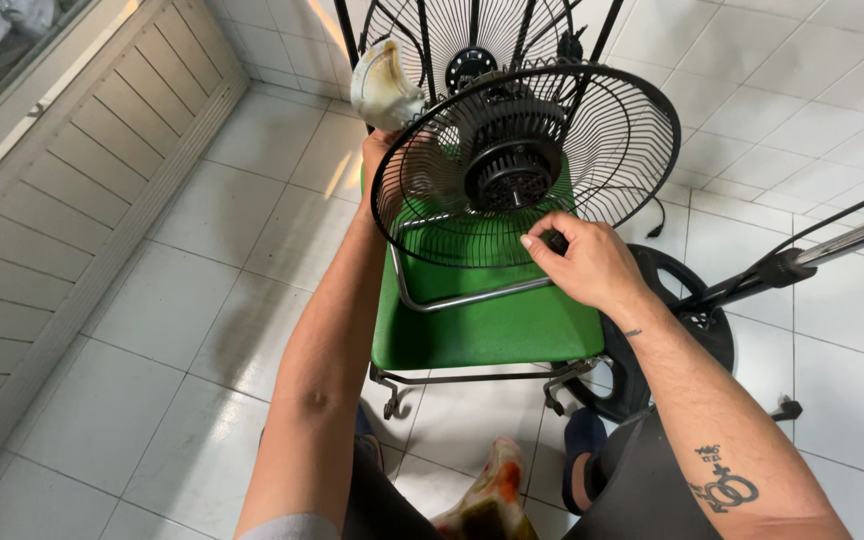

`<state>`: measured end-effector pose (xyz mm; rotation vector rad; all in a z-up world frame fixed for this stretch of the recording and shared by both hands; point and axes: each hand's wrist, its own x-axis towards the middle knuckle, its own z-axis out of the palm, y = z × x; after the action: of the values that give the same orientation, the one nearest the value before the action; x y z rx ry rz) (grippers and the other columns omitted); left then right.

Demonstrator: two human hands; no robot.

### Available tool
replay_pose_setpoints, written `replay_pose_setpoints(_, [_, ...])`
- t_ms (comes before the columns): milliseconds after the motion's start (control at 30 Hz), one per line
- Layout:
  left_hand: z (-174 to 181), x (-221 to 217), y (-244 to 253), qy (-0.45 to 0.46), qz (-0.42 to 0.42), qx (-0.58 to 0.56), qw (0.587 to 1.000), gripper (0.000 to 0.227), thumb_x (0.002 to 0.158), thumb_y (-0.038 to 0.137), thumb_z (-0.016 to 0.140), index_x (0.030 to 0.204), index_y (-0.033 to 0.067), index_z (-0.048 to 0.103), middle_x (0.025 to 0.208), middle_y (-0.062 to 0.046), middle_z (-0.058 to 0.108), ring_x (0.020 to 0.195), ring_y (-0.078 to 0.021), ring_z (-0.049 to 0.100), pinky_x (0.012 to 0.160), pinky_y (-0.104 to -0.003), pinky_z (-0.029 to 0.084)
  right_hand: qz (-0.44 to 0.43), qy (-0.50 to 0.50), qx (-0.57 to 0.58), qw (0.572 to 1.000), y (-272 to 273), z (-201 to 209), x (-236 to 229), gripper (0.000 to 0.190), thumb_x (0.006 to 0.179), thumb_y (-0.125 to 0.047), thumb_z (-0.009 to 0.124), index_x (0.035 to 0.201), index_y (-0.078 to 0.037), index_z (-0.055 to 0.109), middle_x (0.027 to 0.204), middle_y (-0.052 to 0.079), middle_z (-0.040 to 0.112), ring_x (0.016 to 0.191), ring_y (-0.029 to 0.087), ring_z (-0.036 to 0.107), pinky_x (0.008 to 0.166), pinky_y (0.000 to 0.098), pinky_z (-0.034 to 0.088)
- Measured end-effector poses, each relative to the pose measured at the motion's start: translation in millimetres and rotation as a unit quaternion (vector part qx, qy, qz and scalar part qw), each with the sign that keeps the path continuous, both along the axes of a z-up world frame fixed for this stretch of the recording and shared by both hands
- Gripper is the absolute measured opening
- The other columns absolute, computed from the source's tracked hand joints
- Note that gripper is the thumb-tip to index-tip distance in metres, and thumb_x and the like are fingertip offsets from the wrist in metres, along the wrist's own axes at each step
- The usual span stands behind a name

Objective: The person disassembles a standing electric fan by removing the front grille, fan blades, and rear grille. They then reassemble the fan by reversing the steps. The person also disassembles a smaller table fan by removing its grille and blades.

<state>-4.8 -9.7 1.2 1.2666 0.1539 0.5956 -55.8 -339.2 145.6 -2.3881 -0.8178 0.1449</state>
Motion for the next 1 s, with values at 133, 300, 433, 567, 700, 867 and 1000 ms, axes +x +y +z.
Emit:
replay_pose_setpoints(133, [-8,4,-11,-0.005,0.018,0.031,0.999,0.018,0.088,0.003,0.077,0.103,-0.0035,0.072,0.090,-0.006,0.075,0.080,-0.0141,0.069,0.072,-0.028,0.057,-0.006,0.015,-0.015,1.000,1,2,-1,0.024,0.092,-0.038,0.071,0.097,-0.015,0.076,0.041,0.001,0.046,0.035,0.012,0.042,0.039,0.0344,0.031])
replay_pose_setpoints(300, [-20,10,-17,0.067,0.033,0.165,0.983,0.019,0.092,0.014,0.075,0.105,-0.0004,0.072,0.095,-0.008,0.077,0.085,-0.0162,0.072,0.077,-0.030,0.060,-0.009,0.034,-0.020,0.999,0,2,-3,0.023,0.093,-0.037,0.070,0.097,-0.016,0.075,0.041,0.000,0.047,0.035,0.011,0.043,0.039,0.0336,0.031])
replay_pose_setpoints(433, [-29,7,-15,0.098,0.087,0.337,0.932,0.023,0.091,0.018,0.078,0.103,-0.0011,0.073,0.091,-0.012,0.076,0.082,-0.0188,0.073,0.076,-0.032,0.060,-0.007,0.017,-0.025,1.000,0,2,-2,0.024,0.093,-0.039,0.071,0.097,-0.015,0.076,0.041,0.001,0.046,0.036,0.013,0.042,0.039,0.0345,0.032])
replay_pose_setpoints(567, [-30,0,-16,0.059,0.081,0.273,0.957,0.029,0.089,0.020,0.081,0.106,-0.0010,0.070,0.097,-0.013,0.076,0.088,-0.0199,0.075,0.080,-0.032,0.061,-0.012,0.014,-0.031,0.999,-1,3,0,0.025,0.093,-0.039,0.070,0.097,-0.015,0.075,0.041,0.002,0.046,0.037,0.014,0.044,0.041,0.0351,0.033])
replay_pose_setpoints(700, [-12,-36,-19,0.069,0.145,0.311,0.937,0.030,0.088,0.019,0.079,0.108,-0.0027,0.071,0.101,-0.014,0.077,0.093,-0.0211,0.074,0.085,-0.032,0.058,-0.027,0.026,-0.039,0.999,-2,5,0,0.025,0.093,-0.040,0.070,0.097,-0.016,0.075,0.042,0.002,0.048,0.038,0.014,0.046,0.041,0.0359,0.034])
replay_pose_setpoints(867, [20,-87,-17,0.144,0.225,0.270,0.925,0.026,0.097,0.019,0.070,0.109,-0.0036,0.072,0.096,-0.013,0.074,0.090,-0.0206,0.069,0.085,-0.031,0.053,-0.041,0.020,-0.019,0.999,-7,5,1,0.024,0.094,-0.038,0.069,0.098,-0.015,0.075,0.044,0.004,0.051,0.040,0.018,0.050,0.044,0.0374,0.037])
replay_pose_setpoints(1000, [40,-105,-21,0.006,0.237,0.035,0.971,0.018,0.101,0.013,0.063,0.109,-0.0025,0.069,0.103,-0.007,0.074,0.096,-0.0163,0.068,0.089,-0.029,0.055,-0.045,-0.023,0.049,0.998,-10,5,2,0.026,0.101,-0.035,0.062,0.101,-0.011,0.071,0.051,0.007,0.057,0.045,0.020,0.057,0.050,0.0390,0.044])
